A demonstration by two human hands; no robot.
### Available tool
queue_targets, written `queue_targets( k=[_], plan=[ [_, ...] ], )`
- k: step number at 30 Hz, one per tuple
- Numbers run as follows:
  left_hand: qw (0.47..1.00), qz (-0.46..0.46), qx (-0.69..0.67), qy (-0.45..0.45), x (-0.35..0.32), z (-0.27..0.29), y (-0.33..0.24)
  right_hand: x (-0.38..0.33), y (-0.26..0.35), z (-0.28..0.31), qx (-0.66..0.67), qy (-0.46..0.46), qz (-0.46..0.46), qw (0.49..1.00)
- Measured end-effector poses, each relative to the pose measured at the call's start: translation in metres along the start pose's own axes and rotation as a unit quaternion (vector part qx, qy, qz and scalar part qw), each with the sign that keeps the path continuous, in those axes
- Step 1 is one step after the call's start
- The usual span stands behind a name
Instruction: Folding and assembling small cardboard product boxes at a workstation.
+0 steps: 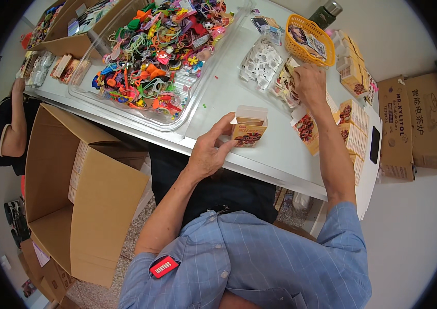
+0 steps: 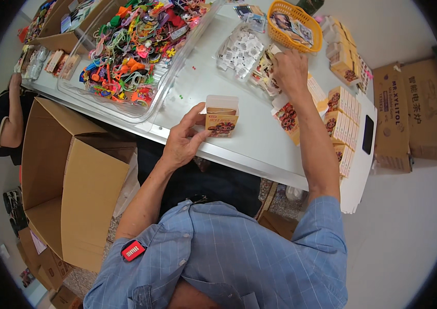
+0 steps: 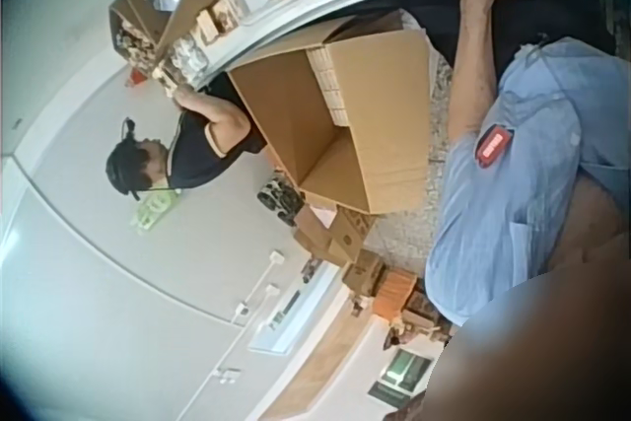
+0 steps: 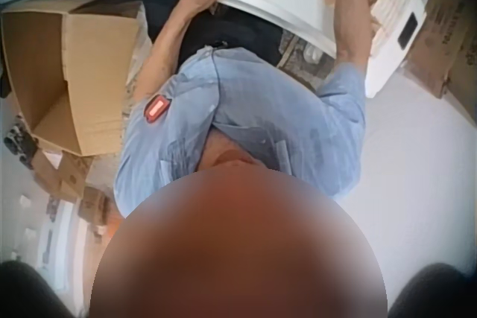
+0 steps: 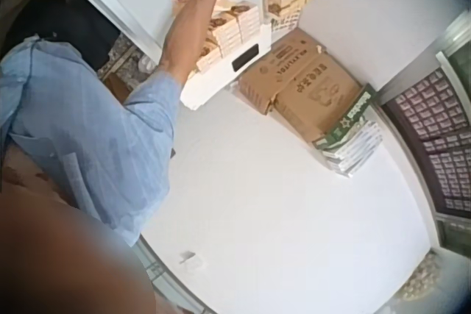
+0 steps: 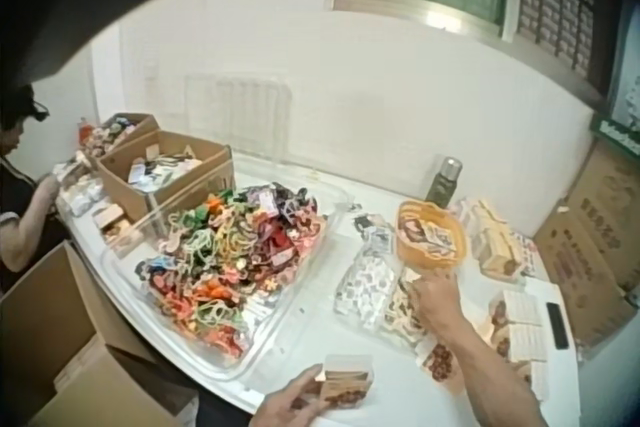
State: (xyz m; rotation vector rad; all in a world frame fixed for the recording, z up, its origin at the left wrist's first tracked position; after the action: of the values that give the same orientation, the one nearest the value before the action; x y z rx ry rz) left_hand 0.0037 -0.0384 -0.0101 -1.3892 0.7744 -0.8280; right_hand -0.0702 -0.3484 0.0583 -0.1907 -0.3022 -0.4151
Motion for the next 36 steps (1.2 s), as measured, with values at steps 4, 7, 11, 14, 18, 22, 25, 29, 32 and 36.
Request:
queue_targets(
  k=[4, 7, 11, 14, 18, 22, 25, 29, 32, 36],
  plan=[
    [1.000, -0.009, -0.005, -0.003, -0.001, 0.001, 0.004, -0.004, 0.001, 0.016, 0.094, -0.020, -0.014, 0.995],
    [1.000, -0.010, -0.008, 0.001, 0.001, -0.002, 0.005, -0.017, -0.014, 0.023, 0.300, -0.073, -0.115, 0.944],
    [1.000, -0.010, 0.009, -0.005, -0.001, 0.001, 0.003, -0.031, 0.009, 0.038, 0.521, 0.004, -0.171, 0.836],
    [1.000, -0.004, -0.010, 0.002, 0.000, -0.001, 0.005, -0.047, 0.044, 0.053, 0.621, 0.035, -0.115, 0.774],
    [1.000, -0.010, -0.013, -0.006, 0.000, 0.000, 0.009, -0.050, 0.089, 0.077, 0.618, 0.086, -0.018, 0.782],
    [1.000, -0.006, 0.002, -0.005, -0.001, 0.000, 0.004, -0.046, 0.111, 0.087, 0.476, 0.113, 0.112, 0.865],
    [1.000, 0.002, 0.006, 0.005, 0.000, -0.002, 0.002, -0.048, 0.122, 0.083, 0.448, 0.156, 0.145, 0.869],
    [1.000, 0.006, -0.008, 0.000, -0.001, 0.001, 0.004, -0.041, 0.134, 0.096, 0.316, 0.219, 0.176, 0.906],
    [1.000, -0.004, 0.002, -0.010, -0.002, 0.004, 0.003, -0.025, 0.112, 0.090, 0.352, 0.130, 0.108, 0.921],
    [1.000, 0.007, 0.013, -0.001, -0.002, 0.001, 0.005, 0.022, 0.054, 0.050, 0.232, 0.019, 0.021, 0.972]
  ],
)
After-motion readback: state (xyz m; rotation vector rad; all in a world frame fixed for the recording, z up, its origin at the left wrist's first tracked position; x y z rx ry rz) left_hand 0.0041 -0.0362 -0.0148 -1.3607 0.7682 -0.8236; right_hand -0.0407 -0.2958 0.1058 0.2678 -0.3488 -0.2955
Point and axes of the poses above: each hand's wrist, its own x-axis towards the middle knuckle, its own z-axis out of the back of the hand, y = z × x, the point moved 6 cm from there along x, towards the middle knuckle, and after that the axes turned 5 degrees about z, right-handed, at the moved point
